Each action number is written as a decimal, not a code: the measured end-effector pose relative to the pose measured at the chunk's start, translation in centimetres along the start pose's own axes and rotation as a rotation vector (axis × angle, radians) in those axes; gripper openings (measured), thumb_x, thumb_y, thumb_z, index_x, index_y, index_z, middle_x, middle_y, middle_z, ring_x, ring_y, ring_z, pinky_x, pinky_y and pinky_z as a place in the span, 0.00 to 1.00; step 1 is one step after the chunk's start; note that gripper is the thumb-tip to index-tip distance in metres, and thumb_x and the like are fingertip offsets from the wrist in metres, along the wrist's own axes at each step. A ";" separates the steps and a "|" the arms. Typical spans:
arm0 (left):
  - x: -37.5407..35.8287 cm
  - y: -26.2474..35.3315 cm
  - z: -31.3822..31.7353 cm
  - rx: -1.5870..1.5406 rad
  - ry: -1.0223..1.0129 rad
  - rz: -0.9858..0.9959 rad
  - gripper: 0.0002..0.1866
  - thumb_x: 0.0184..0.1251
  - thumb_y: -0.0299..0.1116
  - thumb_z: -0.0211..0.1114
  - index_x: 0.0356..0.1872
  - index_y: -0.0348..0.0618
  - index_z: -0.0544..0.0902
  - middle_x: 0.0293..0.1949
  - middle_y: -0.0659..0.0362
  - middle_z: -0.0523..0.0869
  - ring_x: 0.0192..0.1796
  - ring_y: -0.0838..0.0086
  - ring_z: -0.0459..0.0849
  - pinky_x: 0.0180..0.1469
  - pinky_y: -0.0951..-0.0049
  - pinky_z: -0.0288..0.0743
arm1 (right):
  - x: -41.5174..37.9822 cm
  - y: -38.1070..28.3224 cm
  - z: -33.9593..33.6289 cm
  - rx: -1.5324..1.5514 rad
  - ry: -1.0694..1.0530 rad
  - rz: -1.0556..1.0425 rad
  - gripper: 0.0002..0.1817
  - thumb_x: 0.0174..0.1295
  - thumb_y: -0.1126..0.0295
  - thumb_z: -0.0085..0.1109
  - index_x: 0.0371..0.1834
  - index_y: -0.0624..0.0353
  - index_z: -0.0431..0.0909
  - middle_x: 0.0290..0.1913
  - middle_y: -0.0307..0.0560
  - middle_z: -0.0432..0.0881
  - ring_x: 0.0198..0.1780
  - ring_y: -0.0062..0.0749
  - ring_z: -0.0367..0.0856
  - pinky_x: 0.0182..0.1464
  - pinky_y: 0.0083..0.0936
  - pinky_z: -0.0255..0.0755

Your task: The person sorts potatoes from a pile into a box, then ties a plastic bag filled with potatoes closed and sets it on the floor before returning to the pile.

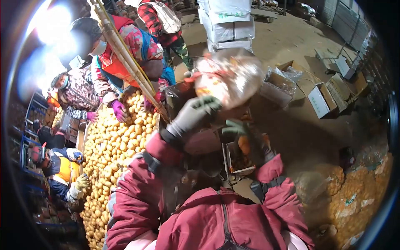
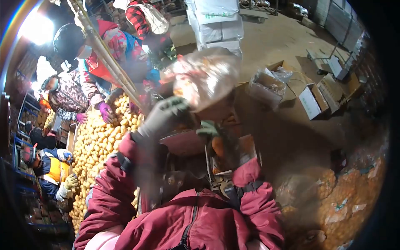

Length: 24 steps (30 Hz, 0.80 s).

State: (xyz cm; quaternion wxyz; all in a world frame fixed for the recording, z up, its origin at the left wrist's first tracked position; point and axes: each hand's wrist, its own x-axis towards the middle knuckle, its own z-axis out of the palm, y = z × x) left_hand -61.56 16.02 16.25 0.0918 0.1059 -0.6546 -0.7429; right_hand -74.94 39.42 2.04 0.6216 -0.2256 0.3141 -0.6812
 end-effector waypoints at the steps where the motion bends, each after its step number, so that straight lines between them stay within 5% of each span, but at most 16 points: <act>1: -0.9 -0.3 2.0 0.000 -0.043 -0.022 0.14 0.77 0.32 0.62 0.57 0.37 0.82 0.46 0.63 0.87 0.48 0.79 0.84 0.52 0.75 0.78 | 1.6 -0.8 0.2 -0.114 0.067 -0.082 0.24 0.74 0.53 0.56 0.61 0.61 0.76 0.43 0.44 0.85 0.32 0.24 0.79 0.33 0.24 0.73; 2: -2.0 1.0 4.6 0.101 -0.019 -0.134 0.15 0.76 0.32 0.63 0.59 0.36 0.81 0.46 0.65 0.86 0.50 0.81 0.82 0.54 0.76 0.77 | 3.3 -1.8 0.6 -0.229 0.133 -0.168 0.22 0.75 0.56 0.53 0.62 0.62 0.76 0.46 0.43 0.84 0.36 0.23 0.79 0.39 0.24 0.73; 3: -2.5 -0.8 6.1 0.120 0.034 -0.033 0.11 0.75 0.32 0.65 0.52 0.36 0.83 0.41 0.67 0.85 0.45 0.84 0.80 0.52 0.77 0.76 | 5.1 -2.9 1.0 -0.344 0.197 -0.254 0.21 0.76 0.60 0.51 0.63 0.63 0.75 0.49 0.43 0.83 0.41 0.23 0.78 0.45 0.23 0.72; 5: -3.1 -2.9 5.3 -0.011 0.024 -0.049 0.14 0.76 0.31 0.64 0.56 0.37 0.81 0.45 0.67 0.85 0.49 0.83 0.79 0.55 0.76 0.75 | 8.6 -5.4 1.6 -0.576 0.314 -0.432 0.18 0.79 0.66 0.47 0.64 0.65 0.75 0.54 0.42 0.82 0.51 0.22 0.77 0.56 0.22 0.72; 6: -3.2 -4.5 4.2 -0.061 -0.015 -0.002 0.16 0.76 0.31 0.64 0.60 0.37 0.80 0.49 0.65 0.85 0.52 0.82 0.80 0.58 0.76 0.74 | 9.5 -7.3 1.9 -0.510 0.162 -0.352 0.17 0.78 0.67 0.47 0.60 0.66 0.78 0.55 0.40 0.82 0.51 0.23 0.77 0.60 0.23 0.71; 8: -5.3 -3.9 4.2 -0.062 0.059 0.027 0.18 0.76 0.30 0.64 0.63 0.38 0.78 0.54 0.64 0.84 0.56 0.81 0.79 0.61 0.75 0.73 | 10.7 -8.9 3.0 -0.558 0.451 -0.089 0.16 0.77 0.66 0.49 0.56 0.65 0.81 0.53 0.39 0.82 0.50 0.23 0.77 0.59 0.27 0.72; 10: -8.2 -4.1 3.4 -0.069 0.137 0.042 0.21 0.76 0.30 0.63 0.67 0.38 0.76 0.59 0.63 0.83 0.60 0.80 0.78 0.64 0.74 0.71 | 14.7 -10.8 -2.3 -1.051 0.453 -0.063 0.14 0.75 0.66 0.54 0.53 0.63 0.83 0.48 0.40 0.82 0.48 0.24 0.78 0.56 0.26 0.74; 12: -11.7 -5.2 2.1 0.040 0.178 -0.034 0.24 0.77 0.31 0.63 0.70 0.39 0.73 0.64 0.61 0.80 0.65 0.78 0.75 0.68 0.72 0.69 | 16.5 -12.6 -2.1 -0.430 0.341 -0.412 0.11 0.70 0.68 0.62 0.51 0.60 0.84 0.42 0.38 0.81 0.44 0.24 0.78 0.50 0.25 0.75; 14: -15.8 -6.4 1.5 -0.055 0.244 -0.114 0.23 0.77 0.30 0.62 0.69 0.38 0.74 0.60 0.61 0.83 0.61 0.79 0.78 0.65 0.74 0.71 | 19.1 -15.7 -1.7 -0.545 0.509 -0.557 0.13 0.65 0.71 0.67 0.51 0.61 0.84 0.40 0.38 0.82 0.41 0.26 0.80 0.46 0.25 0.77; 16: -19.7 -8.2 0.7 -0.181 0.288 -0.132 0.22 0.77 0.31 0.60 0.68 0.38 0.75 0.56 0.60 0.84 0.57 0.79 0.81 0.59 0.76 0.75 | 20.9 -19.4 -1.2 -0.655 0.411 -0.732 0.20 0.59 0.70 0.73 0.53 0.64 0.83 0.41 0.39 0.83 0.40 0.27 0.80 0.43 0.28 0.77; 18: -22.7 -6.3 2.4 -0.202 0.491 -0.342 0.20 0.77 0.31 0.59 0.66 0.38 0.77 0.52 0.60 0.85 0.52 0.79 0.83 0.53 0.77 0.78 | 21.7 -22.8 0.4 -0.981 0.730 -0.501 0.13 0.62 0.66 0.72 0.43 0.64 0.86 0.39 0.41 0.86 0.38 0.25 0.83 0.42 0.25 0.79; 21: -26.8 -9.4 2.6 -0.405 0.605 -0.278 0.19 0.77 0.32 0.60 0.65 0.39 0.77 0.49 0.61 0.86 0.47 0.78 0.84 0.50 0.77 0.79 | 24.3 -25.3 1.7 -0.931 0.798 -0.515 0.15 0.60 0.60 0.73 0.39 0.62 0.87 0.34 0.37 0.85 0.32 0.23 0.80 0.37 0.26 0.75; 22: -28.1 -10.4 2.6 -0.416 0.653 -0.222 0.19 0.77 0.32 0.60 0.65 0.39 0.77 0.48 0.61 0.87 0.45 0.79 0.84 0.50 0.77 0.80 | 23.0 -24.7 5.7 -0.938 0.704 -0.793 0.15 0.62 0.59 0.72 0.37 0.62 0.88 0.33 0.36 0.84 0.31 0.20 0.78 0.33 0.25 0.72; 23: -29.3 -12.0 2.4 -0.396 0.689 -0.241 0.19 0.77 0.32 0.60 0.65 0.39 0.78 0.47 0.60 0.87 0.45 0.78 0.84 0.50 0.76 0.80 | 23.0 -25.6 7.1 -1.057 0.748 -0.791 0.15 0.62 0.59 0.72 0.36 0.63 0.88 0.33 0.35 0.83 0.31 0.19 0.76 0.34 0.25 0.72; 24: -30.1 -12.4 2.5 -0.410 0.693 -0.240 0.19 0.77 0.32 0.60 0.65 0.39 0.78 0.47 0.60 0.87 0.45 0.78 0.84 0.50 0.76 0.80 | 20.9 -24.7 12.1 -0.841 0.628 -0.776 0.14 0.61 0.60 0.72 0.37 0.63 0.89 0.34 0.36 0.84 0.31 0.19 0.77 0.34 0.24 0.72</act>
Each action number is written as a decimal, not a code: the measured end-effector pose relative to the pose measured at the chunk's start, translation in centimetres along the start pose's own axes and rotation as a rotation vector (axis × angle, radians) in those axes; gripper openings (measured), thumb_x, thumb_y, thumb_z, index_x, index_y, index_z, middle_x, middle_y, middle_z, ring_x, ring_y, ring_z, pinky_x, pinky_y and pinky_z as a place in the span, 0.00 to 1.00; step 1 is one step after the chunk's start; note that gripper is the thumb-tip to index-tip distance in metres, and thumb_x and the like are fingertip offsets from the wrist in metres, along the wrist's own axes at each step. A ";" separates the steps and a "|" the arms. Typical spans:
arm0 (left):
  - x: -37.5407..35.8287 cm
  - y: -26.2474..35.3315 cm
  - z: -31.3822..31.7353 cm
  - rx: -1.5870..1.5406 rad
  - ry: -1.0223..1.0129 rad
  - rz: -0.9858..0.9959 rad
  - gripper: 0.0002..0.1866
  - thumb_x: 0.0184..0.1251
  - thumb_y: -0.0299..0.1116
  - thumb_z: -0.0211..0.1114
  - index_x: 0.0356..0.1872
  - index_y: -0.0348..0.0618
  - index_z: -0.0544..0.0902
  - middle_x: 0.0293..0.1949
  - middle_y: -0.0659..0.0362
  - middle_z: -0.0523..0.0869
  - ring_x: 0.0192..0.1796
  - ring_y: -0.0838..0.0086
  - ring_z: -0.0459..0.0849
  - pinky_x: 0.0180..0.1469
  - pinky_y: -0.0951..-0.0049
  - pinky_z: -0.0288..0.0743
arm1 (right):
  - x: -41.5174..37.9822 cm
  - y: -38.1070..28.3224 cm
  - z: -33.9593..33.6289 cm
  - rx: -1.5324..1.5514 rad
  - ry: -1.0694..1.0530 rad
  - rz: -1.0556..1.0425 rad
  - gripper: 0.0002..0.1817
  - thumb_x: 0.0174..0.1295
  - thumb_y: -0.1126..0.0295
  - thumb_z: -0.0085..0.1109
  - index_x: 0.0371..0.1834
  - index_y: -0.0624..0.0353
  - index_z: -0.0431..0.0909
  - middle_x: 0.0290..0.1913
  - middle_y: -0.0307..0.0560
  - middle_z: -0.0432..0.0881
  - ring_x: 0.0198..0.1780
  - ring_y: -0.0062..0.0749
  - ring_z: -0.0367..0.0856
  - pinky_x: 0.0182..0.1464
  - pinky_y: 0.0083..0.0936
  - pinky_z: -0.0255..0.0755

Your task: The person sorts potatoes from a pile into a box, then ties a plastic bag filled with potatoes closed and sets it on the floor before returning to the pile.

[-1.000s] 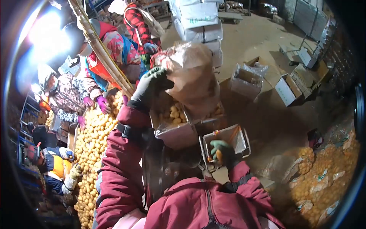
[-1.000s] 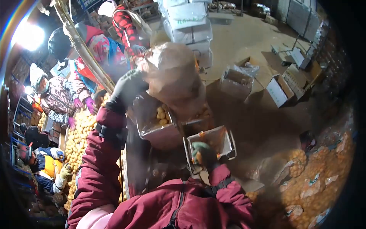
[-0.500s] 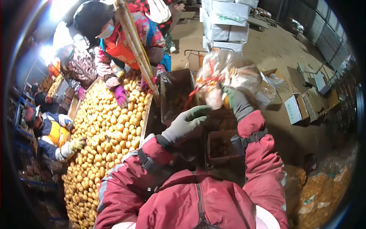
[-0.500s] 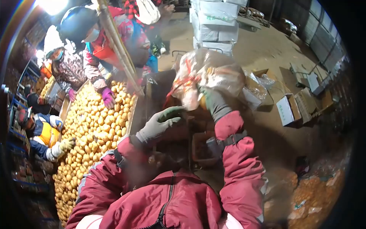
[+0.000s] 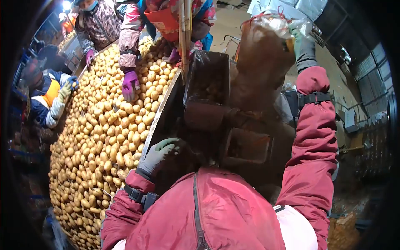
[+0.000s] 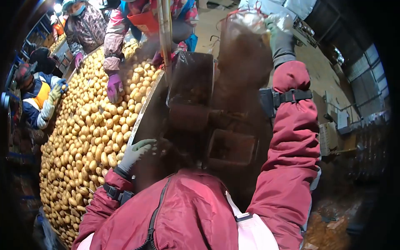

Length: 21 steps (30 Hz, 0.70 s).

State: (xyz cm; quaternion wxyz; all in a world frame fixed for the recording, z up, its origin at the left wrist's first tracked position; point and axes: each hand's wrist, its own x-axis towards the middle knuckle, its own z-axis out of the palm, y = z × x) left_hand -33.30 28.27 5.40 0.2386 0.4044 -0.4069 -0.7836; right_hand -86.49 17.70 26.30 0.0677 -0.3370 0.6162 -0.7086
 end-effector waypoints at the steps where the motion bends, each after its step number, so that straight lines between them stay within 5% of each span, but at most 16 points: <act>1: -0.4 -0.4 -0.3 0.036 0.018 -0.008 0.18 0.77 0.32 0.60 0.64 0.39 0.79 0.47 0.60 0.87 0.45 0.78 0.84 0.51 0.76 0.80 | 1.0 -0.8 -0.2 -0.167 0.014 -0.104 0.15 0.64 0.60 0.70 0.41 0.63 0.89 0.34 0.38 0.85 0.31 0.21 0.79 0.35 0.24 0.74; 3: -0.5 -2.4 -2.5 0.043 -0.055 -0.029 0.23 0.78 0.36 0.61 0.67 0.34 0.74 0.55 0.55 0.85 0.54 0.72 0.84 0.59 0.71 0.79 | 1.5 -2.8 -0.4 -0.340 0.023 -0.217 0.16 0.66 0.60 0.67 0.45 0.63 0.88 0.35 0.40 0.87 0.31 0.23 0.81 0.35 0.24 0.76; 8: -0.8 -4.3 -3.7 0.003 -0.164 -0.023 0.25 0.78 0.37 0.61 0.69 0.34 0.72 0.53 0.57 0.84 0.52 0.72 0.84 0.58 0.72 0.79 | -6.4 -9.7 -0.9 -0.297 -0.322 -0.293 0.19 0.70 0.59 0.59 0.53 0.61 0.86 0.35 0.48 0.89 0.31 0.31 0.86 0.36 0.27 0.80; 9: -1.1 -4.6 -3.9 -0.024 -0.191 -0.028 0.25 0.78 0.38 0.61 0.69 0.34 0.72 0.53 0.57 0.84 0.51 0.72 0.84 0.57 0.73 0.79 | -4.5 -7.3 -1.8 -0.502 -0.315 -0.641 0.21 0.73 0.57 0.51 0.59 0.58 0.83 0.34 0.52 0.89 0.30 0.37 0.87 0.36 0.30 0.83; 12: -2.2 -4.9 -3.6 -0.141 -0.172 -0.102 0.20 0.76 0.31 0.59 0.64 0.34 0.77 0.46 0.59 0.86 0.45 0.78 0.84 0.51 0.77 0.79 | -11.5 -9.9 -1.2 -0.243 -0.390 -0.446 0.21 0.74 0.56 0.51 0.56 0.58 0.84 0.33 0.53 0.88 0.30 0.37 0.87 0.34 0.30 0.82; 18: -3.6 -8.0 -6.5 -0.029 -0.155 -0.114 0.20 0.77 0.32 0.58 0.63 0.30 0.75 0.46 0.57 0.85 0.46 0.74 0.84 0.52 0.76 0.80 | -21.8 -8.6 -0.6 -0.075 -0.408 -0.111 0.23 0.75 0.57 0.47 0.63 0.59 0.80 0.35 0.52 0.88 0.30 0.38 0.87 0.37 0.30 0.82; 20: -4.5 -9.3 -8.3 -0.058 -0.115 -0.182 0.18 0.77 0.31 0.58 0.61 0.31 0.76 0.44 0.57 0.86 0.45 0.73 0.85 0.51 0.75 0.80 | -24.4 -7.5 -0.7 -0.648 -0.442 -0.780 0.22 0.76 0.60 0.46 0.64 0.60 0.79 0.37 0.53 0.88 0.33 0.37 0.87 0.38 0.30 0.81; 21: -5.0 -10.1 -9.0 -0.100 -0.063 -0.203 0.16 0.77 0.30 0.58 0.60 0.33 0.78 0.43 0.57 0.86 0.42 0.75 0.84 0.47 0.76 0.80 | -26.0 -7.6 -0.3 -0.636 -0.446 -0.775 0.22 0.76 0.60 0.46 0.64 0.60 0.79 0.37 0.53 0.88 0.33 0.37 0.87 0.38 0.30 0.81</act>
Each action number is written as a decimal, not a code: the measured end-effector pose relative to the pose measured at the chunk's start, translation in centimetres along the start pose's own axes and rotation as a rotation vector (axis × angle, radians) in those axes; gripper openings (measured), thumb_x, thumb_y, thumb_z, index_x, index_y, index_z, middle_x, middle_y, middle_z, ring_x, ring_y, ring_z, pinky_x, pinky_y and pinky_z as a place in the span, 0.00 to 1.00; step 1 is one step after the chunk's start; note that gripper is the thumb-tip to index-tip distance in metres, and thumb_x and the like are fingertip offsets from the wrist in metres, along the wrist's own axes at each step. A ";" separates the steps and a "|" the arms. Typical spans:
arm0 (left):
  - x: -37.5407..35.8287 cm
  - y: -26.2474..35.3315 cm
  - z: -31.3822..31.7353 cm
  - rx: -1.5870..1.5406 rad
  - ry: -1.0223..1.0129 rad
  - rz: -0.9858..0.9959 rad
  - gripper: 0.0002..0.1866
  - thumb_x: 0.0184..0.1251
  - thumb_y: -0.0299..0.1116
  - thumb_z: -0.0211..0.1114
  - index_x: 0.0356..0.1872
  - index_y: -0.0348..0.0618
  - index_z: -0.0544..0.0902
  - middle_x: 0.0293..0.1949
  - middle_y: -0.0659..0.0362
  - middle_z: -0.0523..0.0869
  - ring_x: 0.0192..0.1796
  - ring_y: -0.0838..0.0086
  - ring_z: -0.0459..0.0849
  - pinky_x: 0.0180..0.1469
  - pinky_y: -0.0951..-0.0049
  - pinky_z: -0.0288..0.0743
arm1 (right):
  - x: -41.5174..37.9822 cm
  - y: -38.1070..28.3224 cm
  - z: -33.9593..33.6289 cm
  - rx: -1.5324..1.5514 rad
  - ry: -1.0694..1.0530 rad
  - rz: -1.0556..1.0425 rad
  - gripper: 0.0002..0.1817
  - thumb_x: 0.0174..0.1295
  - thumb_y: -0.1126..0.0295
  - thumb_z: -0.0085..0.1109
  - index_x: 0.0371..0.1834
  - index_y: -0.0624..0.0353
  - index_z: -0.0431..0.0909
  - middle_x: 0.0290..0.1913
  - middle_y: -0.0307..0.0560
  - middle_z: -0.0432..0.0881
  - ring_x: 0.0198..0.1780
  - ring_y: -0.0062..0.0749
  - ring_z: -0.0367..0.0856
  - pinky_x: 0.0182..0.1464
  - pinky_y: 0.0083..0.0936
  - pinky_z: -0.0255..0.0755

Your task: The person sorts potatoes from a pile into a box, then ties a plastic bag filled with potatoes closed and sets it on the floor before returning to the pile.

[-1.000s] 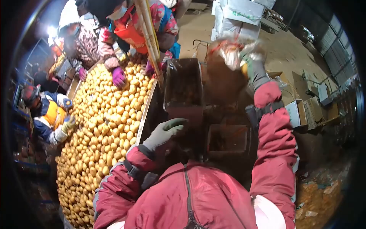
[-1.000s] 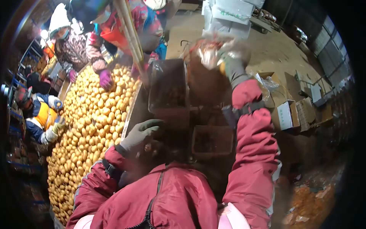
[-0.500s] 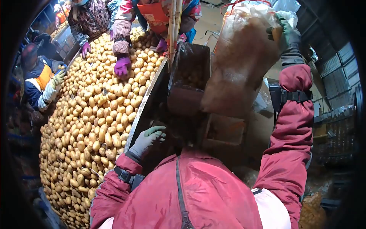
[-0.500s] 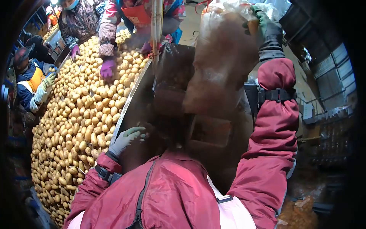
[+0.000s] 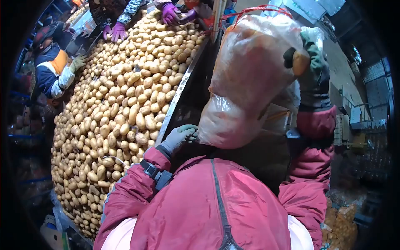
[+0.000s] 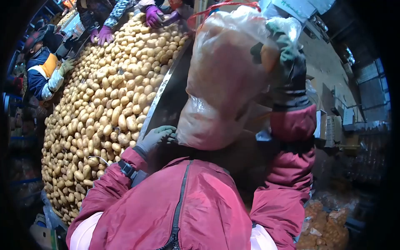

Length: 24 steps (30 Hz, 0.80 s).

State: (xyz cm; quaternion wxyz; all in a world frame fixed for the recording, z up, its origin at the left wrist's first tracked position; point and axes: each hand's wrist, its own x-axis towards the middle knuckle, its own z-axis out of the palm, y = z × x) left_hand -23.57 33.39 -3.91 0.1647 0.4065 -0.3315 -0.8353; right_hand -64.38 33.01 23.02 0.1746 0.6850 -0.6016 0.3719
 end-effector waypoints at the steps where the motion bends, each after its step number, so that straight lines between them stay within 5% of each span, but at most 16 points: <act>1: -0.1 -1.0 -1.1 -0.001 0.014 0.000 0.16 0.77 0.30 0.58 0.60 0.33 0.78 0.43 0.57 0.86 0.42 0.75 0.84 0.47 0.76 0.80 | -0.8 -1.7 0.6 0.175 -0.007 0.103 0.21 0.75 0.63 0.48 0.64 0.61 0.79 0.37 0.52 0.88 0.34 0.34 0.86 0.39 0.29 0.80; 3: -0.4 -2.6 -2.7 -0.059 0.079 -0.066 0.15 0.77 0.30 0.58 0.59 0.35 0.79 0.42 0.57 0.86 0.39 0.76 0.83 0.43 0.78 0.79 | -1.5 -4.7 2.1 0.523 -0.035 0.309 0.19 0.73 0.69 0.52 0.64 0.61 0.79 0.39 0.48 0.88 0.35 0.29 0.84 0.41 0.27 0.78; 5: -0.8 -3.4 -3.3 -0.063 0.097 -0.075 0.14 0.78 0.31 0.58 0.58 0.36 0.80 0.42 0.58 0.86 0.37 0.77 0.81 0.40 0.79 0.77 | -1.3 -7.1 2.9 0.663 -0.025 0.272 0.19 0.69 0.71 0.58 0.63 0.59 0.80 0.37 0.48 0.88 0.35 0.30 0.82 0.43 0.29 0.77; 7: -0.7 -3.8 -3.8 -0.029 0.169 -0.084 0.14 0.76 0.33 0.61 0.57 0.38 0.81 0.40 0.60 0.86 0.31 0.81 0.79 0.33 0.81 0.73 | 0.4 -10.3 1.7 0.214 -0.044 -0.036 0.19 0.66 0.79 0.59 0.60 0.63 0.81 0.51 0.47 0.86 0.48 0.32 0.85 0.51 0.30 0.81; 8: -0.8 -3.7 -4.0 -0.021 0.167 -0.078 0.15 0.76 0.35 0.61 0.57 0.39 0.82 0.40 0.60 0.86 0.34 0.80 0.81 0.36 0.80 0.73 | 1.0 -10.9 1.5 0.219 -0.053 -0.029 0.19 0.66 0.79 0.59 0.60 0.63 0.81 0.51 0.47 0.86 0.48 0.32 0.85 0.51 0.30 0.81; 10: -1.5 -2.8 -3.3 -0.036 0.176 -0.065 0.15 0.77 0.33 0.60 0.57 0.37 0.82 0.41 0.59 0.86 0.38 0.78 0.82 0.41 0.78 0.76 | 2.1 -11.3 1.5 0.722 -0.039 0.194 0.18 0.66 0.75 0.61 0.59 0.62 0.82 0.51 0.48 0.86 0.50 0.32 0.84 0.56 0.33 0.79; 16: -0.8 -6.0 -4.5 -0.040 0.208 0.010 0.14 0.76 0.31 0.58 0.56 0.37 0.82 0.43 0.59 0.87 0.44 0.76 0.85 0.48 0.74 0.79 | 1.0 -4.7 5.1 1.379 0.014 0.543 0.20 0.68 0.71 0.60 0.63 0.63 0.77 0.55 0.50 0.84 0.53 0.32 0.83 0.58 0.33 0.78; 19: -0.6 -9.2 -5.9 0.188 0.247 0.018 0.19 0.78 0.40 0.58 0.60 0.39 0.81 0.49 0.59 0.87 0.45 0.78 0.83 0.48 0.76 0.77 | -4.2 -4.1 8.2 1.703 -0.065 0.715 0.22 0.70 0.69 0.60 0.65 0.64 0.75 0.56 0.52 0.83 0.54 0.33 0.82 0.59 0.34 0.77; 21: -0.9 -11.1 -6.1 1.445 0.248 0.099 0.19 0.78 0.41 0.58 0.60 0.39 0.81 0.49 0.58 0.87 0.46 0.76 0.84 0.52 0.75 0.78 | -5.2 -8.8 6.3 1.795 -0.168 0.720 0.25 0.66 0.76 0.62 0.66 0.67 0.72 0.63 0.49 0.78 0.60 0.32 0.80 0.64 0.34 0.75; 22: 0.6 -16.4 -9.2 1.030 0.325 0.144 0.18 0.79 0.41 0.56 0.59 0.41 0.81 0.49 0.56 0.87 0.48 0.72 0.85 0.54 0.73 0.80 | -7.3 -7.8 6.8 1.571 -0.283 0.704 0.24 0.66 0.77 0.63 0.66 0.67 0.73 0.63 0.48 0.78 0.60 0.32 0.80 0.63 0.33 0.75; 23: -0.3 -14.8 -7.2 1.023 0.337 0.133 0.18 0.79 0.41 0.56 0.59 0.41 0.81 0.49 0.56 0.87 0.48 0.72 0.85 0.54 0.73 0.80 | -8.9 -7.3 7.3 1.344 -0.390 0.678 0.24 0.65 0.77 0.63 0.65 0.67 0.74 0.62 0.47 0.78 0.60 0.33 0.80 0.63 0.33 0.75; 24: -1.2 -13.1 -5.1 0.369 0.489 -0.089 0.18 0.80 0.42 0.55 0.58 0.42 0.81 0.49 0.57 0.87 0.49 0.70 0.85 0.53 0.71 0.81 | -10.3 -7.5 7.2 1.293 -0.432 0.739 0.21 0.67 0.75 0.62 0.63 0.67 0.76 0.62 0.46 0.78 0.60 0.32 0.80 0.63 0.31 0.75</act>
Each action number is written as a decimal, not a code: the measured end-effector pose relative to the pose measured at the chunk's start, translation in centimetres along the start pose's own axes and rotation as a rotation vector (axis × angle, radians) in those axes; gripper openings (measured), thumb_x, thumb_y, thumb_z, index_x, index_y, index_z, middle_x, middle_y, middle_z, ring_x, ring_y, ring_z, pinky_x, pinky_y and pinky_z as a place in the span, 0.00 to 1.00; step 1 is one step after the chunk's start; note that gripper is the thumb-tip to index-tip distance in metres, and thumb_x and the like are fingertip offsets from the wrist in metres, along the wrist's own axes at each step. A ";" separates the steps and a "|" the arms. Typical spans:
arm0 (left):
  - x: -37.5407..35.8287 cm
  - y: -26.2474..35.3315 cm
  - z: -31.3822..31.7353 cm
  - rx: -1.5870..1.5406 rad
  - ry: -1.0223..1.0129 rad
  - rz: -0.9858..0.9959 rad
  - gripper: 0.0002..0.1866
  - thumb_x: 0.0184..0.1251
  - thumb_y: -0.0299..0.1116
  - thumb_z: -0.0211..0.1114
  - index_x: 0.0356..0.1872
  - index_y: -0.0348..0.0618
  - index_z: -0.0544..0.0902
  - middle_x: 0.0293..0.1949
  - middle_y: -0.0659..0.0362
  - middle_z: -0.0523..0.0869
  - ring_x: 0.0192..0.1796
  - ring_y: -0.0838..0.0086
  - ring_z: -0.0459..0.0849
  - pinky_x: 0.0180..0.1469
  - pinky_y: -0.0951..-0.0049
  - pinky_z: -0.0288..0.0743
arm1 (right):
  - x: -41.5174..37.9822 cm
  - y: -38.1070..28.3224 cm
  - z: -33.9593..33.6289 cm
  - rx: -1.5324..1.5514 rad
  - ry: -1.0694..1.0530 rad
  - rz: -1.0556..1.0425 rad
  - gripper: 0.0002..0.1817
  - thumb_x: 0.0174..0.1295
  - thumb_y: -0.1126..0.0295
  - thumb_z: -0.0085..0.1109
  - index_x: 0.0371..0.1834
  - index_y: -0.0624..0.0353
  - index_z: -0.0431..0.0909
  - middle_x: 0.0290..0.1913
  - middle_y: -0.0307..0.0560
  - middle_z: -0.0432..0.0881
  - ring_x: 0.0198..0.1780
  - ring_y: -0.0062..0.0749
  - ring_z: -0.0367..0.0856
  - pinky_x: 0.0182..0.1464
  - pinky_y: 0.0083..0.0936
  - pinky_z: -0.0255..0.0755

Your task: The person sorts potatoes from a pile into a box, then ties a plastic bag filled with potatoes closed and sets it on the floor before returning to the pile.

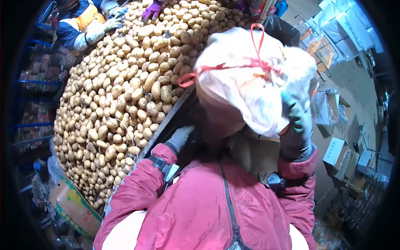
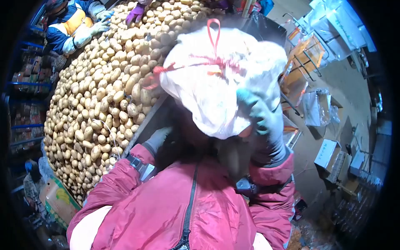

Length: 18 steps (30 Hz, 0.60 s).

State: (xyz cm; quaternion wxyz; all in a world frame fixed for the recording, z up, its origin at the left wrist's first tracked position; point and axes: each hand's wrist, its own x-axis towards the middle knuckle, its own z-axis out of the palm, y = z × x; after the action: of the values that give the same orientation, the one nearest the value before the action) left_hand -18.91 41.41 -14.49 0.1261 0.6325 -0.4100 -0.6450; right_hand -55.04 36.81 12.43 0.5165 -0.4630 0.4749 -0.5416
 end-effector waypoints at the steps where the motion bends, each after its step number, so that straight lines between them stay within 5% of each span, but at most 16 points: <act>1: -1.4 1.7 0.6 -0.586 0.047 -0.371 0.17 0.80 0.42 0.55 0.58 0.43 0.82 0.49 0.57 0.87 0.50 0.68 0.86 0.53 0.69 0.82 | -0.2 0.0 1.0 0.040 0.095 0.076 0.12 0.67 0.70 0.63 0.48 0.65 0.86 0.45 0.39 0.87 0.42 0.21 0.84 0.46 0.22 0.77; 3: -1.8 1.4 0.9 -0.615 0.090 -0.351 0.17 0.79 0.42 0.56 0.57 0.44 0.82 0.49 0.57 0.87 0.49 0.68 0.86 0.52 0.67 0.82 | -0.7 5.0 -1.9 0.239 0.009 0.311 0.16 0.66 0.75 0.64 0.56 0.63 0.81 0.50 0.43 0.85 0.52 0.26 0.83 0.55 0.28 0.77; 5: -1.9 0.6 0.7 -0.625 0.110 -0.331 0.17 0.79 0.43 0.57 0.57 0.45 0.82 0.49 0.57 0.87 0.49 0.67 0.86 0.51 0.66 0.83 | -0.8 8.7 -2.2 -0.575 -0.269 -0.346 0.11 0.68 0.73 0.63 0.52 0.63 0.84 0.44 0.42 0.86 0.47 0.26 0.84 0.51 0.28 0.78; 7: -0.8 -1.4 0.3 -0.641 -0.037 -0.118 0.18 0.77 0.44 0.59 0.58 0.45 0.81 0.49 0.56 0.86 0.47 0.67 0.86 0.50 0.65 0.82 | -0.4 11.4 0.1 0.210 -0.013 0.485 0.10 0.68 0.71 0.64 0.48 0.63 0.85 0.43 0.41 0.87 0.45 0.29 0.85 0.50 0.29 0.78; 10: -1.0 1.1 0.7 -0.671 0.037 -0.266 0.17 0.78 0.42 0.57 0.61 0.46 0.78 0.43 0.58 0.86 0.43 0.67 0.85 0.46 0.65 0.82 | -0.2 21.4 -1.2 -0.125 -0.133 0.373 0.12 0.68 0.68 0.64 0.48 0.66 0.85 0.43 0.42 0.87 0.45 0.30 0.85 0.49 0.30 0.78; 11: 0.2 -1.1 -0.4 -0.775 -0.116 -0.212 0.17 0.77 0.41 0.59 0.59 0.45 0.79 0.43 0.57 0.86 0.42 0.67 0.86 0.45 0.66 0.82 | -0.1 22.7 -0.7 -0.265 -0.127 0.334 0.13 0.68 0.67 0.65 0.48 0.67 0.85 0.43 0.42 0.87 0.45 0.30 0.84 0.49 0.30 0.77; 13: -2.4 3.6 1.4 -0.578 0.071 -0.206 0.16 0.77 0.39 0.59 0.56 0.42 0.81 0.42 0.57 0.85 0.44 0.67 0.85 0.50 0.67 0.81 | -0.7 23.7 1.7 0.192 0.208 0.500 0.16 0.66 0.63 0.68 0.47 0.66 0.85 0.43 0.44 0.87 0.45 0.30 0.83 0.49 0.30 0.76; 15: -2.2 3.5 0.7 -0.567 0.048 -0.189 0.14 0.76 0.36 0.61 0.56 0.41 0.82 0.41 0.57 0.86 0.43 0.69 0.87 0.47 0.70 0.83 | -1.6 24.4 2.6 0.402 0.308 0.554 0.19 0.63 0.58 0.70 0.47 0.64 0.86 0.44 0.44 0.87 0.45 0.31 0.83 0.50 0.31 0.76; 18: -0.2 2.9 -0.4 -0.464 -0.019 -0.154 0.14 0.76 0.35 0.63 0.56 0.39 0.81 0.43 0.58 0.86 0.45 0.74 0.86 0.49 0.73 0.82 | -2.8 27.8 3.2 0.281 0.329 0.636 0.20 0.62 0.57 0.71 0.47 0.64 0.86 0.45 0.46 0.87 0.45 0.32 0.84 0.48 0.32 0.76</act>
State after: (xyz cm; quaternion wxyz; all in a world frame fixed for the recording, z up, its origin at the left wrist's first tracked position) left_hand -19.50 39.54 -12.32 0.2146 0.6099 -0.2026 -0.7354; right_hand -48.46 39.07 -14.81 0.6339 -0.1243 0.5926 -0.4812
